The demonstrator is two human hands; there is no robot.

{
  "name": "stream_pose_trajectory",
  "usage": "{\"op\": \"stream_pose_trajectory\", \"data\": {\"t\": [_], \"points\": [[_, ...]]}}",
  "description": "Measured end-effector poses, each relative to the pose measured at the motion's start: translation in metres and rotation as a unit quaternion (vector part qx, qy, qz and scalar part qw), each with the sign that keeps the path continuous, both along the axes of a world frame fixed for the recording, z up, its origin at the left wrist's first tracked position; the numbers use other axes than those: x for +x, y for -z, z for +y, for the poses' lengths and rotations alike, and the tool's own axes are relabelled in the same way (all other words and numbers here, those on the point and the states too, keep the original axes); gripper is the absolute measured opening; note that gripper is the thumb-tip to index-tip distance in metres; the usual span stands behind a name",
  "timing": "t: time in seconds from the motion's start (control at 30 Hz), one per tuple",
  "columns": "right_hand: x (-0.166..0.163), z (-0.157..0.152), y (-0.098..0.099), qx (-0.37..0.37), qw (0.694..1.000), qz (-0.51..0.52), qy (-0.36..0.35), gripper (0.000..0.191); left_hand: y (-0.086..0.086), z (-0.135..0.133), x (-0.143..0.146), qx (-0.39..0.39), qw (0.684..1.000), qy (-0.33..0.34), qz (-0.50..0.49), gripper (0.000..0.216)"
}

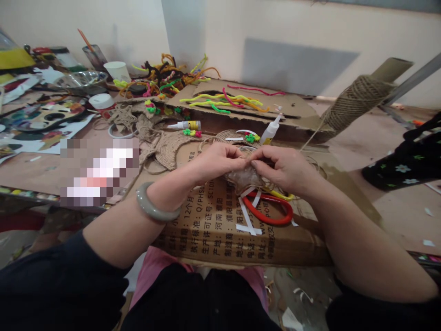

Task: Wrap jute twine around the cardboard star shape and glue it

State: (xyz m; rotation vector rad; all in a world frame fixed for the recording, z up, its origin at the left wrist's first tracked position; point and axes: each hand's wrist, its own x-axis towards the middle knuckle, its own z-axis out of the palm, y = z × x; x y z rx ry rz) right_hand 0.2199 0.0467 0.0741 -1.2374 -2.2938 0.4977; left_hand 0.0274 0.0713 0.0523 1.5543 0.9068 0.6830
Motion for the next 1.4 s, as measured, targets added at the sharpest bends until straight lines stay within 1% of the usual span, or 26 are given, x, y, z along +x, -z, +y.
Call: {"op": "stream_pose_trajectory", "data": {"t": [0.1,0.23,0.37,0.43,0.5,0.57,0.63,0.77,0.97,1.17,1.3,1.4], "points": [[0.000,0.001,0.003,-0.003,1.000,0.024,0.019,0.013,0.000,0.000,0.001,0.005,1.000,-0.006,0.009,0.018],[0.006,0.004,0.002,-0.014,0.998,0.050,0.038,0.023,-0.003,0.000,0.002,-0.007,1.000,-0.027,0.010,0.016],[0.014,0.005,-0.004,-0.041,0.998,0.020,0.031,0.026,-0.004,0.001,0.001,-0.007,0.999,-0.040,0.009,0.013],[0.016,0.005,-0.007,-0.032,0.999,0.004,0.014,0.022,-0.004,0.001,0.001,-0.001,0.999,-0.039,0.018,0.011],[0.017,0.004,-0.008,-0.008,1.000,-0.005,0.004,0.018,-0.004,0.001,0.000,0.008,0.999,-0.037,0.029,0.010],[0.015,0.003,-0.010,0.008,1.000,-0.012,0.007,0.017,-0.005,0.000,0.000,0.020,0.999,-0.032,0.035,0.009],[0.013,0.003,-0.010,0.009,1.000,-0.014,0.018,0.017,-0.006,0.000,0.000,0.029,0.999,-0.025,0.036,0.008],[0.010,0.001,-0.011,-0.018,0.999,-0.003,0.032,0.016,-0.006,-0.002,0.000,0.032,0.999,-0.021,0.029,0.009],[0.009,0.003,-0.010,-0.070,0.997,-0.001,0.016,0.021,-0.006,-0.002,-0.001,0.041,0.999,0.004,0.031,0.008],[0.009,0.005,-0.008,-0.112,0.994,0.004,0.010,0.026,-0.006,-0.002,0.000,0.054,0.998,0.011,0.021,0.008],[0.009,0.006,-0.005,-0.121,0.992,0.023,0.022,0.023,-0.006,-0.002,0.001,0.057,0.998,0.003,0.022,0.011],[0.009,0.005,-0.005,-0.121,0.992,0.028,0.034,0.022,-0.006,-0.003,0.000,0.056,0.998,-0.005,0.037,0.019]]}}
